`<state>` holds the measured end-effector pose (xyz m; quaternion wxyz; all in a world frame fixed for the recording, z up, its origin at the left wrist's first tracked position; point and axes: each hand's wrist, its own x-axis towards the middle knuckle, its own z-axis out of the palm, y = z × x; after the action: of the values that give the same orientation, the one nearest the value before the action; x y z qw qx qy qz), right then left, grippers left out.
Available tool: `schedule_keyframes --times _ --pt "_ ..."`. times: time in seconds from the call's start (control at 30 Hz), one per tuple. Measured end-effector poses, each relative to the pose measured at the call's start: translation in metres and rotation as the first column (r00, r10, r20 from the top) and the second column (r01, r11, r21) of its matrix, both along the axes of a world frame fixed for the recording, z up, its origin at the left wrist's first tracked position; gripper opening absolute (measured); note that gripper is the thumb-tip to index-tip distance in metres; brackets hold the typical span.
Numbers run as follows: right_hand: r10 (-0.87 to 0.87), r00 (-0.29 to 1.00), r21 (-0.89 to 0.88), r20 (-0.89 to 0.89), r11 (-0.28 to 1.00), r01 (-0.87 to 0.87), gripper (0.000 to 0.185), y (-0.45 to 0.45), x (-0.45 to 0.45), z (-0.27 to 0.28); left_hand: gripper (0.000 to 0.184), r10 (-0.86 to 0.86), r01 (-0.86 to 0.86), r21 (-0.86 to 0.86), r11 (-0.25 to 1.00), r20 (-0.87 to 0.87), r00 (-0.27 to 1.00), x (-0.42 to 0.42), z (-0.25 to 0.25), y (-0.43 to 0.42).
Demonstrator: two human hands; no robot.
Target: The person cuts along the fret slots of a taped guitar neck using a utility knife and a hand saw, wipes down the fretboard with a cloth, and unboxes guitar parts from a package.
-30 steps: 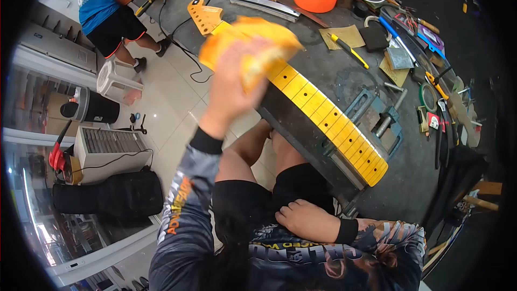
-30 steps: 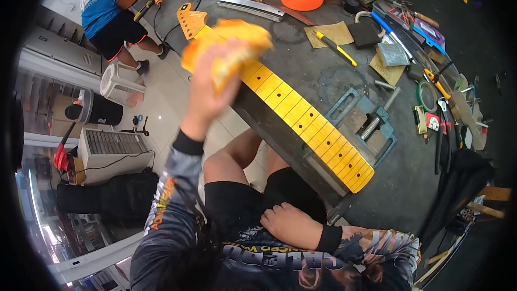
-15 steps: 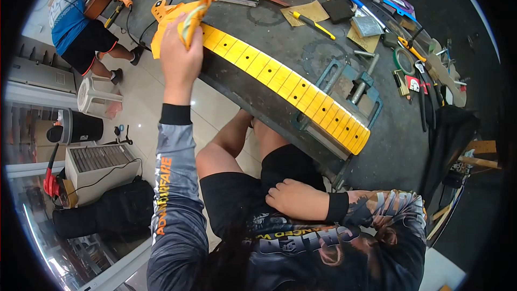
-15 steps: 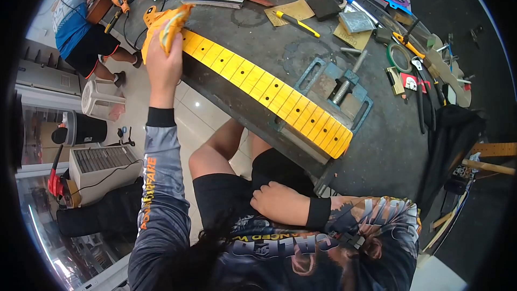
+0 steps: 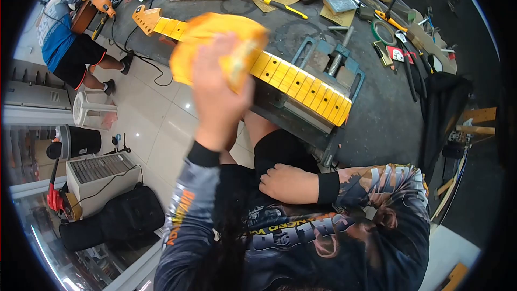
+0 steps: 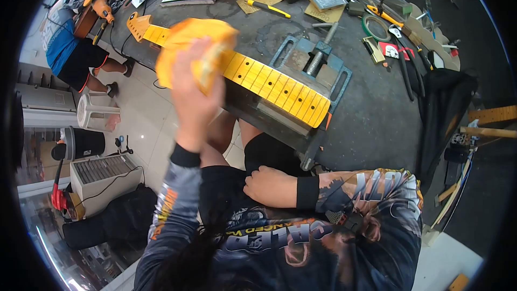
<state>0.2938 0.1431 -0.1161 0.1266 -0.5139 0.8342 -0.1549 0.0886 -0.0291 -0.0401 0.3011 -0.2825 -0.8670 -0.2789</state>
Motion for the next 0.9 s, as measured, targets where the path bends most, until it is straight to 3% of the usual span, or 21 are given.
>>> schedule_keyframes --times 0.1,0.13,0.17,0.2,0.23,0.27,0.3,0.33,0.5,0.57,0.63,0.67,0.7,0.77,0.83,0.9 --pt "0.008 1.0 -0.012 0.006 1.0 -0.007 0.017 -0.003 0.009 -0.015 0.059 -0.257 0.249 0.075 0.966 0.125 0.958 0.08 0.006 0.063" --pt "-0.195 0.973 -0.207 0.121 0.954 0.217 0.019 -0.006 0.021 -0.034 0.058 -0.36 0.347 0.11 0.931 0.129 0.924 0.102 0.003 0.082" --pt "-0.357 0.894 -0.361 0.27 0.823 0.438 0.022 -0.009 0.035 -0.053 0.053 -0.477 0.447 0.206 0.87 0.132 0.869 0.121 -0.002 0.101" --pt "-0.351 0.897 -0.357 0.27 0.828 0.432 0.022 -0.01 0.035 -0.05 0.048 -0.632 0.569 0.307 0.763 0.168 0.757 0.135 0.007 0.109" --pt "-0.254 0.94 -0.219 0.229 0.927 0.304 0.024 -0.012 0.028 -0.045 0.043 -0.76 0.653 0.404 0.641 0.212 0.614 0.15 0.008 0.114" --pt "-0.147 0.968 -0.07 0.202 0.984 0.164 0.025 -0.012 0.017 -0.037 0.042 -0.903 0.707 0.565 0.426 0.219 0.369 0.165 0.002 0.12" --pt "-0.039 0.98 0.084 0.194 0.996 0.023 0.027 -0.012 0.007 -0.028 0.044 -0.933 0.698 0.619 0.36 0.232 0.275 0.182 0.003 0.117" --pt "0.065 0.977 0.232 0.203 0.966 -0.112 0.029 -0.01 0.002 -0.023 0.044 -0.945 0.696 0.64 0.326 0.201 0.258 0.191 0.011 0.114" --pt "0.048 0.989 0.216 0.142 0.973 -0.078 0.027 -0.007 0.009 -0.015 0.043 -0.969 0.631 0.736 0.245 0.204 0.138 0.188 0.014 0.084" --pt "-0.029 0.998 0.15 0.051 0.988 0.021 0.023 -0.001 0.014 -0.018 0.041 -0.948 0.526 0.791 0.313 0.229 0.219 0.176 0.008 0.061" --pt "-0.103 0.994 0.084 -0.023 0.991 0.104 0.02 0.001 0.02 -0.023 0.037 -0.862 0.075 0.87 0.487 0.466 0.201 0.183 0.013 0.014" --pt "-0.121 0.991 0.06 -0.05 0.99 0.124 0.018 -0.001 0.021 -0.027 0.044 -0.885 -0.206 0.909 0.363 0.405 0.229 0.183 0.007 -0.005" --pt "-0.14 0.987 0.048 -0.075 0.988 0.143 0.017 -0.002 0.022 -0.03 0.055 -0.817 -0.231 0.939 0.255 0.337 0.467 0.177 0.007 -0.011" --pt "-0.057 0.996 0.022 -0.063 0.998 0.058 0.016 0.004 0.017 -0.022 0.062 -0.718 -0.16 0.979 0.13 0.204 0.666 0.146 0.019 -0.027" --pt "0.048 0.997 -0.005 -0.058 0.999 -0.048 0.015 0.006 0.017 -0.018 0.06 -0.532 -0.131 0.986 0.107 0.168 0.83 0.117 0.035 -0.038" --pt "0.075 0.995 -0.011 -0.071 0.997 -0.076 0.015 0.005 0.018 -0.017 0.053 -0.408 0.034 0.95 0.311 0.101 0.907 0.089 0.037 -0.047"
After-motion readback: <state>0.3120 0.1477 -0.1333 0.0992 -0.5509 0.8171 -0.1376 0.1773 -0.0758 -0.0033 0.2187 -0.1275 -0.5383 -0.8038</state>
